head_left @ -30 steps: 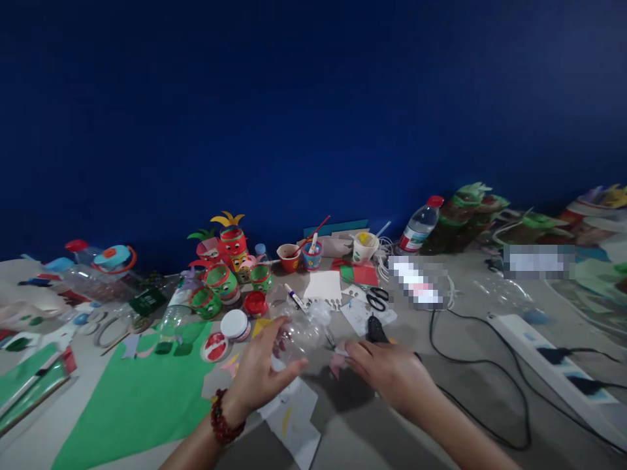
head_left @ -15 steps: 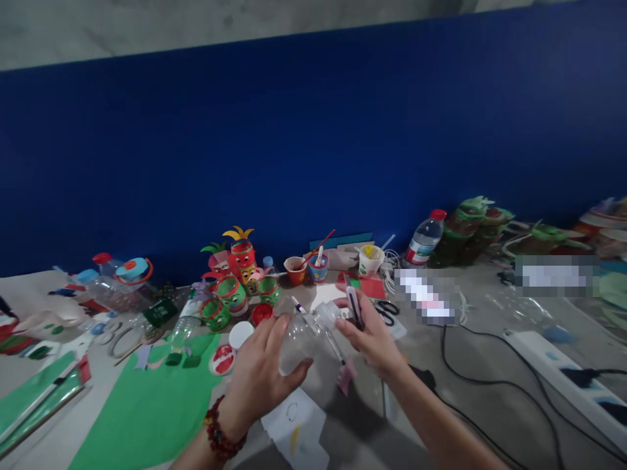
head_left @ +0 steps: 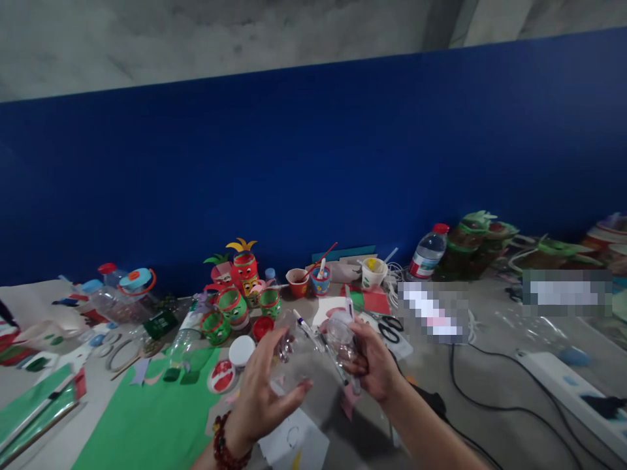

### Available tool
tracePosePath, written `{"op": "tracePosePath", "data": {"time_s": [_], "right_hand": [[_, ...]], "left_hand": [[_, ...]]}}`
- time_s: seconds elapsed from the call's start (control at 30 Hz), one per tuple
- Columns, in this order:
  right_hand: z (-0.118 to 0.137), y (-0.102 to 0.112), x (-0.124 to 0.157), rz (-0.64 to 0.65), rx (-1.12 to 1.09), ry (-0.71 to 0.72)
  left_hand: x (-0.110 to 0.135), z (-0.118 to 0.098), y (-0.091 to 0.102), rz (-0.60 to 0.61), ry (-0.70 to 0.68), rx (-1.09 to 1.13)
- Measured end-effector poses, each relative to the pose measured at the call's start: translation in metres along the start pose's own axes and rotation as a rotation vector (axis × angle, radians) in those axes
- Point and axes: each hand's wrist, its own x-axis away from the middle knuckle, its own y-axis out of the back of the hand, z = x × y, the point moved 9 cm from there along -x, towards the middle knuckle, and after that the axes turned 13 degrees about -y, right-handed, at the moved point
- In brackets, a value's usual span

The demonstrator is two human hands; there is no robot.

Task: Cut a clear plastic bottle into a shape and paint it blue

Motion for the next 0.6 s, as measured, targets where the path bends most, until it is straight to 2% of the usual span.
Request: {"op": "tracePosePath", "data": {"time_s": [0.13,0.23,0.43,0.6], "right_hand": [[-0.014,-0.014,-0.004,0.188,-0.082,-0.108],[-0.022,-0.019,-0.007,0.267,-0.143,-0.152],[-0.027,-0.017,-0.010,0.286,-0.178,-0.178],[-0.030,-0.021,-0.012,0.309,-0.222,-0.206]], "left_hand": [[0.001,-0.002,-0.008,-0.027,0.042,0.264],[0.003,-0.002,-0.018,-0.051,0.076,0.538],[0.005,0.003,-0.037,-0.090,0.278,1.045],[-0.002,-0.011,-0.048,0.029,0.379,1.399]]}}
